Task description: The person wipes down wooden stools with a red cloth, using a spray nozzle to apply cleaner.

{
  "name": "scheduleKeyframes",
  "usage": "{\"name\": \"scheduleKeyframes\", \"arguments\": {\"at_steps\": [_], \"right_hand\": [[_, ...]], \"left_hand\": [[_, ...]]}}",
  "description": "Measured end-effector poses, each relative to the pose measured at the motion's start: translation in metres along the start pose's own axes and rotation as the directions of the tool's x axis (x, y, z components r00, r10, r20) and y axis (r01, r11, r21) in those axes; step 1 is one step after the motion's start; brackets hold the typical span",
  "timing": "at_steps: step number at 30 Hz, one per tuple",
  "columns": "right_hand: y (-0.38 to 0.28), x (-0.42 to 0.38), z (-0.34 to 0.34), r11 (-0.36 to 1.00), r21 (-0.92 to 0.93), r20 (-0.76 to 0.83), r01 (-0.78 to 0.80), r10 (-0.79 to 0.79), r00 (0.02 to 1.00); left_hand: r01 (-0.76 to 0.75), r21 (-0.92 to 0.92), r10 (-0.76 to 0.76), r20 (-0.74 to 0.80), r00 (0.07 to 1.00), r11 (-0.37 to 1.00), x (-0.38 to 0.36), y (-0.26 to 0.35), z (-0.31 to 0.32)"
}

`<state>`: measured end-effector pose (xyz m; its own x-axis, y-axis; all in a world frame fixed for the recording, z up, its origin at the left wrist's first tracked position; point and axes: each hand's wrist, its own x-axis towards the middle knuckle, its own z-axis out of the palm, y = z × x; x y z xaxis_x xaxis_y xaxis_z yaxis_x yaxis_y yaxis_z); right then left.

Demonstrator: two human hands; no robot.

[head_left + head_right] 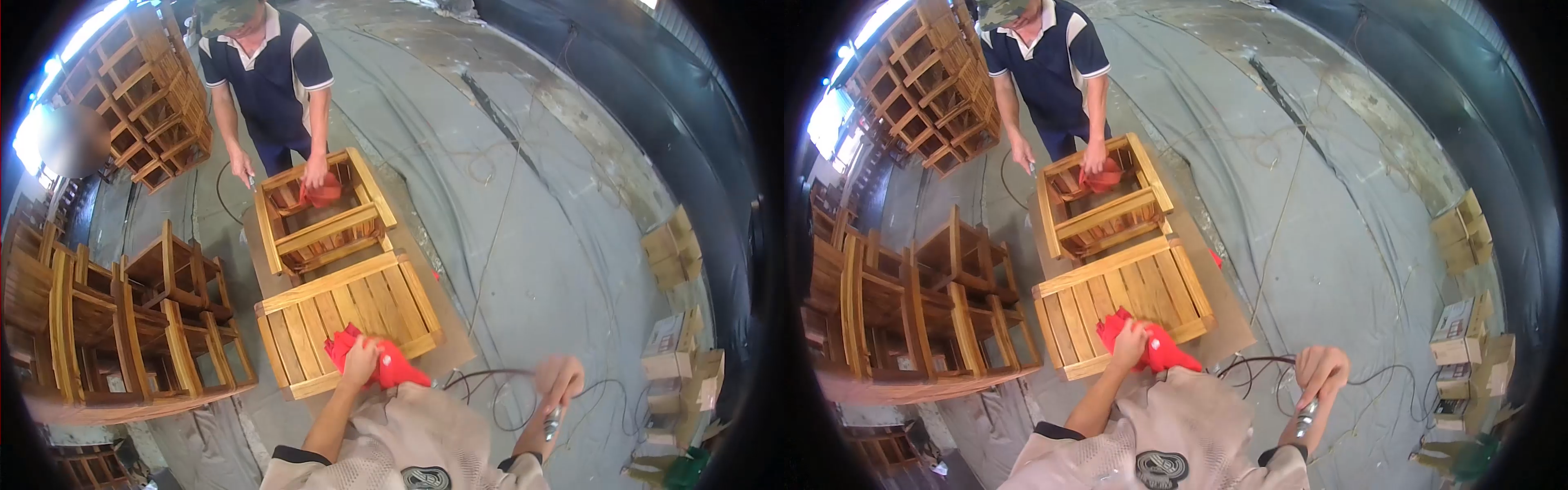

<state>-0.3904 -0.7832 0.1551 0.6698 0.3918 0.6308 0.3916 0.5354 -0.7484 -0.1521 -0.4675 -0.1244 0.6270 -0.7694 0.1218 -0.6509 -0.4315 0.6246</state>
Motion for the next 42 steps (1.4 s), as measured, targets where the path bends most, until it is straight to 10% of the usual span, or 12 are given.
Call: {"name": "scheduleKeyframes", "arguments": {"at_steps": [4, 6, 11, 13, 15, 18, 28, 31, 42], "right_hand": [[0.019, 0.031, -0.023, 0.989, 0.078, 0.071, 0.127, -0.133, 0.989], [0.031, 0.04, -0.028, 0.981, 0.107, 0.078, 0.163, -0.172, 0.982], [0.04, 0.024, -0.019, 0.991, 0.065, -0.364, 0.119, -0.087, 0.927], [0.043, 0.02, -0.028, 0.986, 0.098, -0.273, 0.132, -0.101, 0.957], [0.048, 0.022, -0.036, 0.979, 0.139, -0.172, 0.149, -0.125, 0.977], [0.055, 0.036, -0.036, 0.962, 0.198, -0.083, 0.19, -0.177, 0.981], [0.056, 0.073, -0.002, 0.983, 0.169, -0.039, 0.069, -0.064, 0.997], [0.056, 0.055, 0.018, 0.984, 0.062, -0.34, -0.167, 0.178, 0.923], [0.196, 0.039, 0.04, 0.91, 0.385, -0.445, 0.156, 0.035, 0.895]], "left_hand": [[0.377, -0.275, -0.459, -0.366, 0.809, 0.884, 0.028, 0.03, -0.028], [0.383, -0.519, -0.561, -0.24, 0.792, 0.764, 0.03, 0.028, -0.038], [0.204, -0.725, -0.42, -0.129, 0.898, 0.658, 0.056, 0.147, -0.177], [0.14, -0.521, -0.049, 0.185, 0.982, 0.842, 0.034, 0.124, -0.252], [-0.133, -0.576, 0.29, 0.189, 0.938, 0.806, 0.026, 0.142, -0.333], [-0.169, -0.515, 0.32, 0.22, 0.922, 0.84, 0.024, 0.15, -0.378], [0.015, -0.362, 0.014, 0.079, 0.997, 0.932, 0.012, 0.131, -0.338], [0.039, -0.375, -0.028, 0.036, 0.999, 0.926, 0.009, 0.127, -0.325], [0.115, -0.285, -0.169, -0.172, 0.97, 0.952, 0.028, 0.106, -0.235]]}}
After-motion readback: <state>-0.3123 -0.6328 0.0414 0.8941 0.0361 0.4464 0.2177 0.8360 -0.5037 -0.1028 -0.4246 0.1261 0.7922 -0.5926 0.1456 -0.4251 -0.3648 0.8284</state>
